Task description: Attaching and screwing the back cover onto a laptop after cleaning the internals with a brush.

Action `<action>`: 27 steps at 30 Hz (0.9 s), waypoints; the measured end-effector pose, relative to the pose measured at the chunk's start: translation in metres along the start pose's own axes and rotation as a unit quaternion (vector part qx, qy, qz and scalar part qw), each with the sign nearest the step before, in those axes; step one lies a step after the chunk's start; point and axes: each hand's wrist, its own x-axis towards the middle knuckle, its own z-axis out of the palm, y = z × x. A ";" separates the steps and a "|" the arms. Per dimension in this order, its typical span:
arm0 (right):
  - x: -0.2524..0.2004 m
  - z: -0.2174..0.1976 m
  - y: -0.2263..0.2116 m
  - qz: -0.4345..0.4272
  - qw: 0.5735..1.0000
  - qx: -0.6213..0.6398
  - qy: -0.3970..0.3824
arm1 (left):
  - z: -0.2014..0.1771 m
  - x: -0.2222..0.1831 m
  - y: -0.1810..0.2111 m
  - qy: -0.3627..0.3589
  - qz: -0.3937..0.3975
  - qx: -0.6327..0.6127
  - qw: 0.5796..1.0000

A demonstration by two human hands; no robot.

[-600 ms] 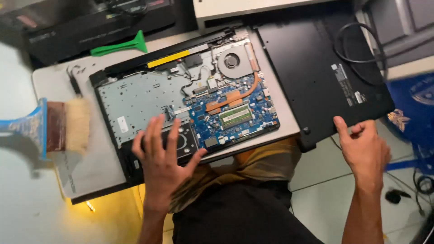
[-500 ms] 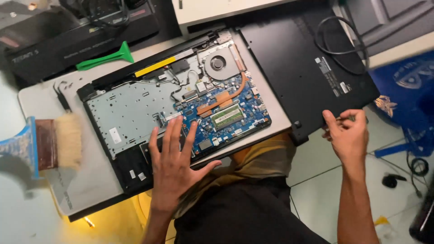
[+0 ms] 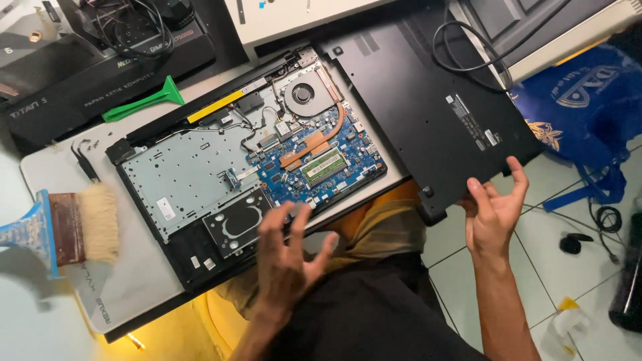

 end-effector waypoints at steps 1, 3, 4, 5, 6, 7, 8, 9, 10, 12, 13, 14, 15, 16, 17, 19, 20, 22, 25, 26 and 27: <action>-0.010 -0.002 -0.002 0.001 1.000 0.002 -0.003 | -0.004 0.006 0.022 0.000 -0.001 0.004 1.000; -0.030 -0.009 -0.008 0.012 1.000 0.027 0.008 | -0.009 0.017 0.067 -0.234 -0.142 -0.348 0.896; -0.038 -0.013 -0.008 0.014 0.999 0.028 0.007 | -0.004 0.029 0.077 -0.234 -0.144 -0.346 0.897; -0.045 -0.017 -0.007 0.015 1.000 0.023 0.009 | 0.001 0.042 0.086 -0.313 -0.219 -0.424 0.821; -0.051 -0.020 -0.007 0.016 1.000 0.018 0.012 | 0.006 0.054 0.096 -0.384 -0.288 -0.493 0.725; -0.057 -0.022 -0.005 0.016 1.000 0.020 0.008 | 0.018 0.059 0.104 -0.381 -0.290 -0.491 0.727; -0.062 -0.023 -0.002 0.016 1.000 0.008 0.005 | 0.030 0.064 0.111 -0.347 -0.288 -0.577 0.681; -0.066 -0.025 0.000 0.016 1.000 -0.004 0.001 | 0.042 0.069 0.120 -0.307 -0.284 -0.657 0.628; -0.071 -0.025 0.000 0.017 1.000 -0.003 -0.003 | 0.049 0.070 0.125 -0.304 -0.285 -0.655 0.630; -0.078 -0.023 0.000 0.030 0.999 -0.034 -0.015 | 0.065 0.072 0.135 -0.258 -0.279 -0.658 0.650; -0.076 -0.028 -0.007 0.032 0.999 -0.033 -0.021 | 0.066 0.074 0.137 -0.253 -0.283 -0.657 0.652; -0.073 -0.032 -0.014 0.014 0.995 -0.099 -0.025 | 0.066 0.075 0.139 -0.257 -0.306 -0.688 0.606; -0.070 -0.034 -0.021 -0.004 0.986 -0.164 -0.029 | 0.066 0.077 0.140 -0.260 -0.329 -0.716 0.559; -0.057 -0.061 -0.009 -0.002 0.986 -0.162 -0.036 | 0.063 0.076 0.135 -0.254 -0.333 -0.714 0.561; -0.042 -0.087 0.003 -0.062 0.974 -0.218 -0.004 | 0.060 0.076 0.131 -0.259 -0.329 -0.714 0.561; -0.014 -0.116 0.007 -0.123 0.955 -0.270 0.023 | 0.051 0.076 0.117 -0.258 -0.326 -0.714 0.564; 0.001 -0.120 -0.002 -0.118 0.947 -0.298 0.030 | 0.047 0.076 0.109 -0.261 -0.299 -0.727 0.561; 0.026 -0.116 -0.020 -0.111 0.938 -0.326 0.028 | 0.035 0.073 0.091 -0.257 -0.278 -0.739 0.558; 0.063 -0.088 -0.034 0.007 0.960 -0.274 -0.055 | 0.006 0.074 0.062 -0.260 -0.319 -0.786 0.462; 0.076 -0.078 -0.029 0.078 0.972 -0.191 -0.116 | -0.010 0.078 0.054 -0.275 -0.326 -0.779 0.459; 0.088 -0.068 -0.025 0.149 0.967 -0.109 -0.174 | -0.026 0.081 0.045 -0.290 -0.334 -0.773 0.455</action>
